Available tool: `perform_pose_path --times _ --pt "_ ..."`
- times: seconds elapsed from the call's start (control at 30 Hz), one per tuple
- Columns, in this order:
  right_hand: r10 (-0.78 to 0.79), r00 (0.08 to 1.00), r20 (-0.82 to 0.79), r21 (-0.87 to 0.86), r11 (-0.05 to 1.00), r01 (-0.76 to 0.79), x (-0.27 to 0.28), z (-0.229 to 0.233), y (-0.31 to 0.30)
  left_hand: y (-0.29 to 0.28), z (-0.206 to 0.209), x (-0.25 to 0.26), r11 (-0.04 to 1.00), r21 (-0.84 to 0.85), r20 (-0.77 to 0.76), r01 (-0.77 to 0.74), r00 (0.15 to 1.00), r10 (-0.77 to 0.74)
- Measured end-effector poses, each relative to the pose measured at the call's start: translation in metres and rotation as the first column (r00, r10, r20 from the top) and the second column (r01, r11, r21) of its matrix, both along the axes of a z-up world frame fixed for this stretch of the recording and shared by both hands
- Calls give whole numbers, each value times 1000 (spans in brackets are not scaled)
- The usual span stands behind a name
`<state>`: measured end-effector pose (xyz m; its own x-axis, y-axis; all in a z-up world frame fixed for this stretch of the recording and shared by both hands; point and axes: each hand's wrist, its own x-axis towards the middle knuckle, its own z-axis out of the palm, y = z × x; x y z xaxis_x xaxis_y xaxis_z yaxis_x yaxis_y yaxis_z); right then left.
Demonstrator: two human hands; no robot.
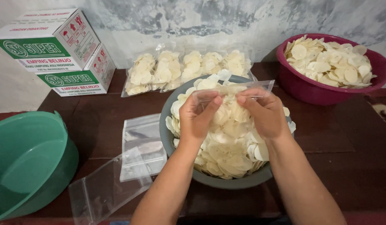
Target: Packaging thin chips into a plastic bag by hand from a large bowl.
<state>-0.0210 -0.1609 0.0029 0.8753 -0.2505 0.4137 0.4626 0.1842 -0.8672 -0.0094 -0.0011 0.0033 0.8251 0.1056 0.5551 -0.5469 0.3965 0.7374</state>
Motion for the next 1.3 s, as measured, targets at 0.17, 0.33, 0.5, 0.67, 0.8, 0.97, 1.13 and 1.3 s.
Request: perform_pose_path --times 0.17,0.33,0.5,0.67,0.8,0.97,1.13,1.3 --pt "33 999 -20 24 999 -33 6 -6 -4 5 -3 0 999 33 11 -20 1000 20" --pt "74 996 -59 52 996 -71 11 -7 -5 6 -7 6 998 49 40 -30 999 28" --pt "-11 1000 -13 72 997 12 15 -10 -9 5 5 0 991 -7 -30 133 991 -133" --pt "-8 1000 1 98 995 7 14 -11 -16 6 21 -13 994 -30 -117 104 987 -107" --pt "13 999 32 75 997 -16 18 -18 -15 10 13 -8 999 51 -151 -19 988 27" --pt "35 998 56 79 996 -39 10 -11 -4 13 6 -5 997 38 -85 -72 994 75" --pt "29 997 71 51 998 -32 6 -5 -2 9 5 -6 998 22 -70 -52 996 54" --pt "-42 998 42 135 990 36 -4 10 -1 -1 -24 10 965 70 23 254 966 -256"
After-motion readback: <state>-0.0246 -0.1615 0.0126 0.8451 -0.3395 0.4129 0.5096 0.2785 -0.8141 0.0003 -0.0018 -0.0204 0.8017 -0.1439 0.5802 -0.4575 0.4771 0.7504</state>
